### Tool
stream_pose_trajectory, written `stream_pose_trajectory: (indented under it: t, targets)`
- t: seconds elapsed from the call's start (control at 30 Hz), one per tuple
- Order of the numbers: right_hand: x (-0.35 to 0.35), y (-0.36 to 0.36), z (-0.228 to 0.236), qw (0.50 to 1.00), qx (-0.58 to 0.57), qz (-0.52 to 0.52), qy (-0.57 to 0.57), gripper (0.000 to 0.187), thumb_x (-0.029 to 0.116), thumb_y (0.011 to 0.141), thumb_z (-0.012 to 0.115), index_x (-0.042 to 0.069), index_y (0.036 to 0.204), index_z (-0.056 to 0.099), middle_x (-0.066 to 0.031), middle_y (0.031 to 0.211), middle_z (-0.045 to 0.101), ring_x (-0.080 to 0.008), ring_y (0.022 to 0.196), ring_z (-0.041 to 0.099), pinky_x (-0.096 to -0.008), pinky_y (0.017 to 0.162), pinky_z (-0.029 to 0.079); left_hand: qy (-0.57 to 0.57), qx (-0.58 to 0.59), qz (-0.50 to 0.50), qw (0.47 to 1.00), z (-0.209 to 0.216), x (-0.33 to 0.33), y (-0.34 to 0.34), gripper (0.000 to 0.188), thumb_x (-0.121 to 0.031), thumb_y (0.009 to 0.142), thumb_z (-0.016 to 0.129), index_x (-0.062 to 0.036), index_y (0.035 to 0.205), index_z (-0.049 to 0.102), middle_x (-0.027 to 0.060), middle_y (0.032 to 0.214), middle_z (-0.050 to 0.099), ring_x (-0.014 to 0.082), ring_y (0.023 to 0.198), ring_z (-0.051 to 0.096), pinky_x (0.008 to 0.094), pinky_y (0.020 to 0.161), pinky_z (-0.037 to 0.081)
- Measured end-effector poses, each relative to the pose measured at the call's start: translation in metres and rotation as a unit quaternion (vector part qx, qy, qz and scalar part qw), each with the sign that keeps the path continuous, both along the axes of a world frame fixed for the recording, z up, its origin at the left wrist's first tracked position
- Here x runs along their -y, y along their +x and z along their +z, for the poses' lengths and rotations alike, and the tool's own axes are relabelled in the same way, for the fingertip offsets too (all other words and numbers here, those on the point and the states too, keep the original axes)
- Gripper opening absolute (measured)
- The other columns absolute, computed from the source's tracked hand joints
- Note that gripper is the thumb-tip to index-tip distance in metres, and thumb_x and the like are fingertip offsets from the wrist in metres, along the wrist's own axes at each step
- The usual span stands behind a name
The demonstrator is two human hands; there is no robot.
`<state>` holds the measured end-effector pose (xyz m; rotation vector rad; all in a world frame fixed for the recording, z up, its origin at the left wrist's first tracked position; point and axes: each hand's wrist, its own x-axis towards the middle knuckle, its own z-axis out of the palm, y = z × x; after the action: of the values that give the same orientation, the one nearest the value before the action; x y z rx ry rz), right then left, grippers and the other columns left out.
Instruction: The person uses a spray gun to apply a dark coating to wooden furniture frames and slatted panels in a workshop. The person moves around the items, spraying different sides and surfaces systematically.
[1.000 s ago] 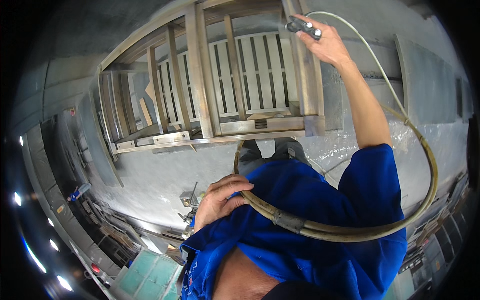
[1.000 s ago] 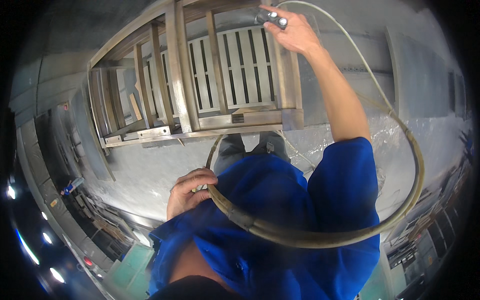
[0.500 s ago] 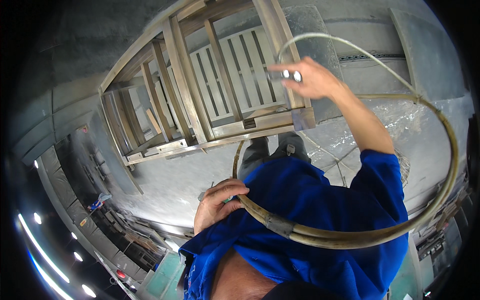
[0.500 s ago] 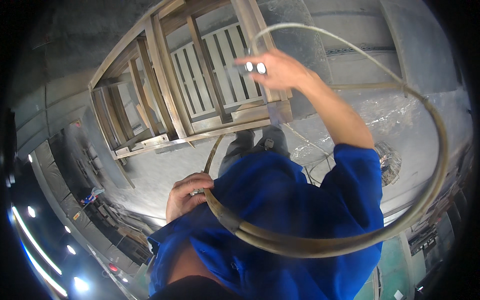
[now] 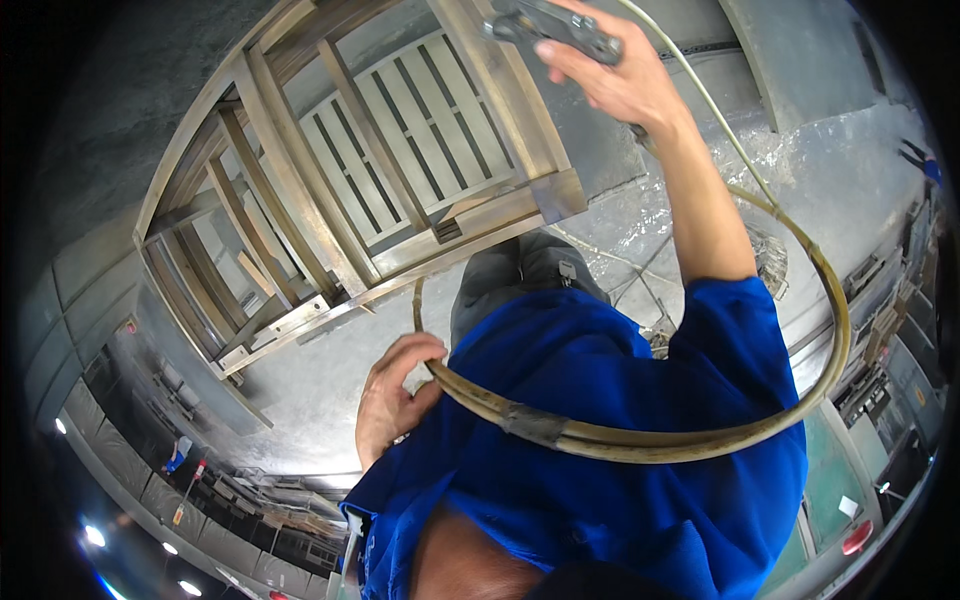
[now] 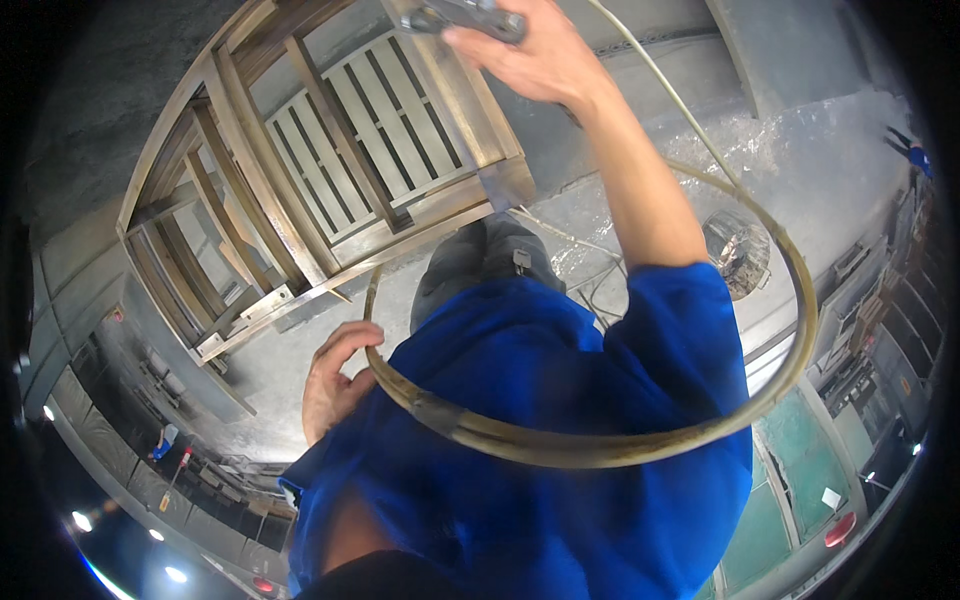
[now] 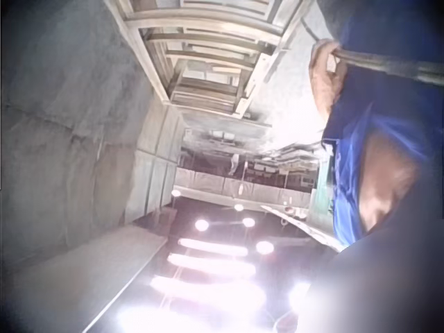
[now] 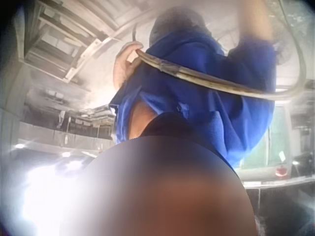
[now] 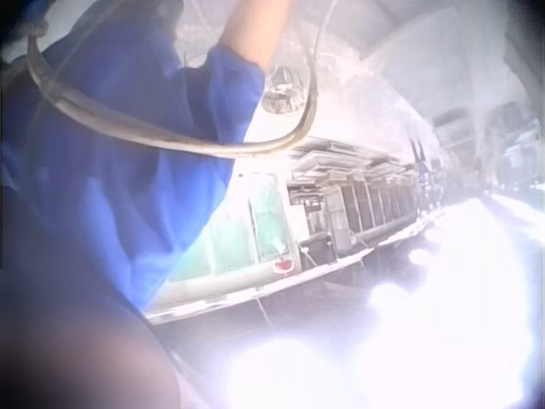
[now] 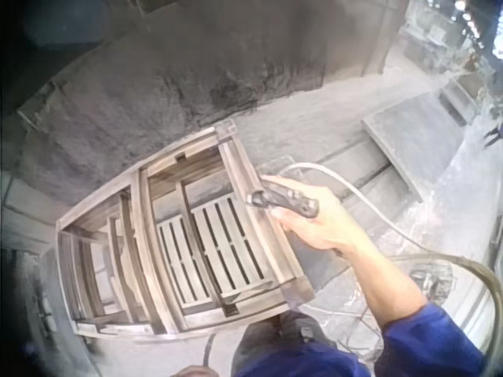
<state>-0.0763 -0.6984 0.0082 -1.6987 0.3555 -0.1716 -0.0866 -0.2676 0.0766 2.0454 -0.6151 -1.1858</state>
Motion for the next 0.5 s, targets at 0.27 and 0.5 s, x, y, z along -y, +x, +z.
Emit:
stream_pose_trajectory:
  t: [0.27, 0.5]
  targets:
    - [-0.014, -0.023, 0.026, 0.995, -0.035, -0.036, -0.088, 0.051, 0.019, 0.099, 0.072, 0.014, 0.148, 0.062, 0.0024, 0.077, 0.067, -0.0019, 0.057, 0.050, -0.0196, 0.047, 0.038, 0.043, 0.073, -0.059, 0.995, -0.133, -0.071, -0.027, 0.026, -0.013, 0.083, 0.082, -0.0083, 0.098, 0.062, 0.0138, 0.096, 0.069, 0.0401, 0.096, 0.068, 0.0465, 0.083, 0.053]
    - [-0.010, 0.023, 0.012, 0.994, 0.019, 0.044, -0.094, 0.048, 0.021, 0.099, 0.073, 0.015, 0.146, 0.064, 0.0019, 0.083, 0.068, -0.0036, 0.063, 0.053, -0.0216, 0.055, 0.043, 0.075, -0.026, 0.052, 0.996, -0.132, -0.062, -0.066, 0.014, -0.014, 0.090, 0.078, -0.0063, 0.095, 0.068, 0.0155, 0.086, 0.070, 0.0402, 0.085, 0.070, 0.0452, 0.076, 0.055]
